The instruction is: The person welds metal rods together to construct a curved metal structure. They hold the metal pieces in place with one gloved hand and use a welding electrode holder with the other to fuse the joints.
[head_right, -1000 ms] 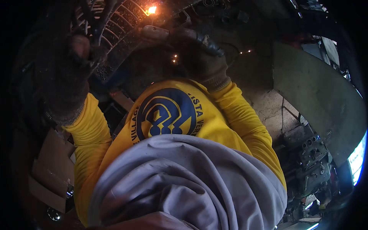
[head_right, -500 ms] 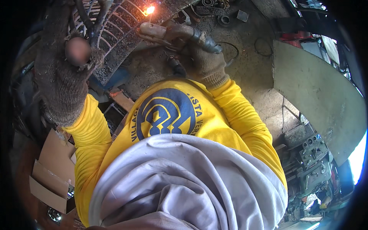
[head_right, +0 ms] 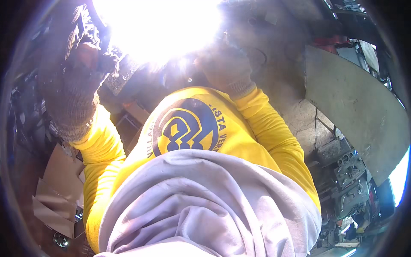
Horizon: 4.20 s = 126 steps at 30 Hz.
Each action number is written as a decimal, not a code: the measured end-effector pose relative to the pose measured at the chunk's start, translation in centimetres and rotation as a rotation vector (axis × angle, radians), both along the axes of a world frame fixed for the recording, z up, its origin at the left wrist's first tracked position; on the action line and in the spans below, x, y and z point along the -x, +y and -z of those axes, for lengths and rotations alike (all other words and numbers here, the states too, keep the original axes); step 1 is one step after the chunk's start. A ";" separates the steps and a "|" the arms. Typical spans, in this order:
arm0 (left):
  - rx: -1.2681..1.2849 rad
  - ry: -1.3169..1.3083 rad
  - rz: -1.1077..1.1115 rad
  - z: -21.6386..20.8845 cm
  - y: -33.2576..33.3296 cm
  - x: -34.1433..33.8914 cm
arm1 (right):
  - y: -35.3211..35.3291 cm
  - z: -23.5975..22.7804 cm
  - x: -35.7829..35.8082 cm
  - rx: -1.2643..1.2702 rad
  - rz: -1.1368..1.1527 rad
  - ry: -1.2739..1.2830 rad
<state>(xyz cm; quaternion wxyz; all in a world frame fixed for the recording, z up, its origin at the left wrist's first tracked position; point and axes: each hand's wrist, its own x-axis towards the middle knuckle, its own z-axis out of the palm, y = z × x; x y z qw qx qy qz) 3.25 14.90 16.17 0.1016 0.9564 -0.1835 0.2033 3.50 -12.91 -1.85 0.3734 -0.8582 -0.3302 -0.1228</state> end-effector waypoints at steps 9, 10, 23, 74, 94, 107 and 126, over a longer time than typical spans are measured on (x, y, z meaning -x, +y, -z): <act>-0.350 -0.302 -0.017 -0.9 -2.7 4.2 | 0.2 0.4 -0.2 -0.270 -0.042 0.183; -0.364 -0.338 0.003 -0.5 -2.9 4.3 | 0.1 0.0 -0.3 -0.417 -0.059 0.218; 0.351 0.119 0.319 1.5 1.9 -1.3 | -4.1 1.6 0.4 -0.165 0.055 0.354; 0.100 0.072 0.214 1.1 2.0 1.1 | -0.7 1.1 0.7 -0.240 0.015 0.702; 0.075 0.090 0.118 2.5 3.9 1.4 | -0.4 -0.7 0.5 -0.425 0.046 1.090; -0.096 0.070 0.122 0.3 2.1 3.4 | -2.5 4.8 0.7 -0.284 -0.126 0.835; 0.277 0.035 0.403 2.6 2.9 -1.1 | -1.3 0.3 -0.1 -0.260 -0.013 0.705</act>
